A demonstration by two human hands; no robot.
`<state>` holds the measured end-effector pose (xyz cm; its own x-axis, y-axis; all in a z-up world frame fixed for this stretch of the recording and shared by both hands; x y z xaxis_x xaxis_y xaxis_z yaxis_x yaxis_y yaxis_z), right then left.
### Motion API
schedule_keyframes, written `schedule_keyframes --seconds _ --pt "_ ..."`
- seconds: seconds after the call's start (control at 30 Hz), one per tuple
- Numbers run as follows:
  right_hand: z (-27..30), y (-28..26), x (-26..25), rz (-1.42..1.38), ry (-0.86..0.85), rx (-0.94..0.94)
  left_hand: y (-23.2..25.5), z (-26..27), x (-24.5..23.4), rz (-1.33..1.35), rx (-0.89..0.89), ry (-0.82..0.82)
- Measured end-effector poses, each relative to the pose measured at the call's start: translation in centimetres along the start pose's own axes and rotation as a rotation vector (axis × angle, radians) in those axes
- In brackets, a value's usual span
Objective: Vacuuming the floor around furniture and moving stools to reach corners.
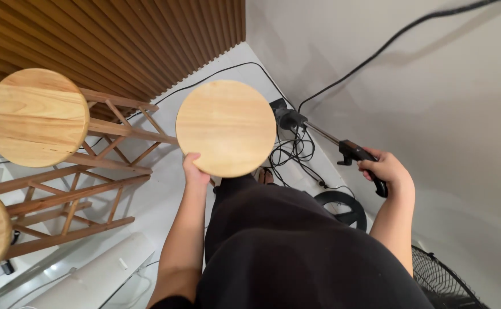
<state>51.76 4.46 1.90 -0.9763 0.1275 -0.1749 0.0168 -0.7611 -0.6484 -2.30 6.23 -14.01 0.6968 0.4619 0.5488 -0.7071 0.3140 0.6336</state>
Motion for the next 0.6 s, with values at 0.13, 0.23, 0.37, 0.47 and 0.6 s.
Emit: schedule_keyframes --seconds 0.13,0.23,0.37,0.47,0.6 --pt "-0.5 -1.2 2.4 -0.020 -0.010 -0.025 1.0 -3.6 2.3 -0.059 -0.088 0.146" --pt "-1.1 -2.6 4.3 -0.016 -0.022 -0.057 2.6 -6.5 4.4 -0.063 -0.059 0.104" --pt "-1.8 -4.3 6.2 -0.022 -0.053 -0.079 5.3 -11.3 5.9 -0.025 -0.017 0.050" --pt "-1.3 -6.3 7.2 0.004 -0.038 -0.069 7.1 -15.2 7.3 0.014 0.021 -0.021" --pt "-1.8 -7.1 8.1 -0.026 0.044 -0.018 9.2 -20.7 8.7 -0.009 0.030 -0.069"
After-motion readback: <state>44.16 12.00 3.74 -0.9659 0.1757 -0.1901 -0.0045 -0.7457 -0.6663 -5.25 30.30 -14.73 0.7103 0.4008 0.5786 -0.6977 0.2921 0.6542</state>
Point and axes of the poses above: each hand's wrist, its own z-axis away from the middle knuckle, its own x-axis out of the palm, y = z × x, the point moved 6 cm from there along -z, towards the middle knuckle, and after that the axes turned 14 degrees about -z, right-handed, at the moved point
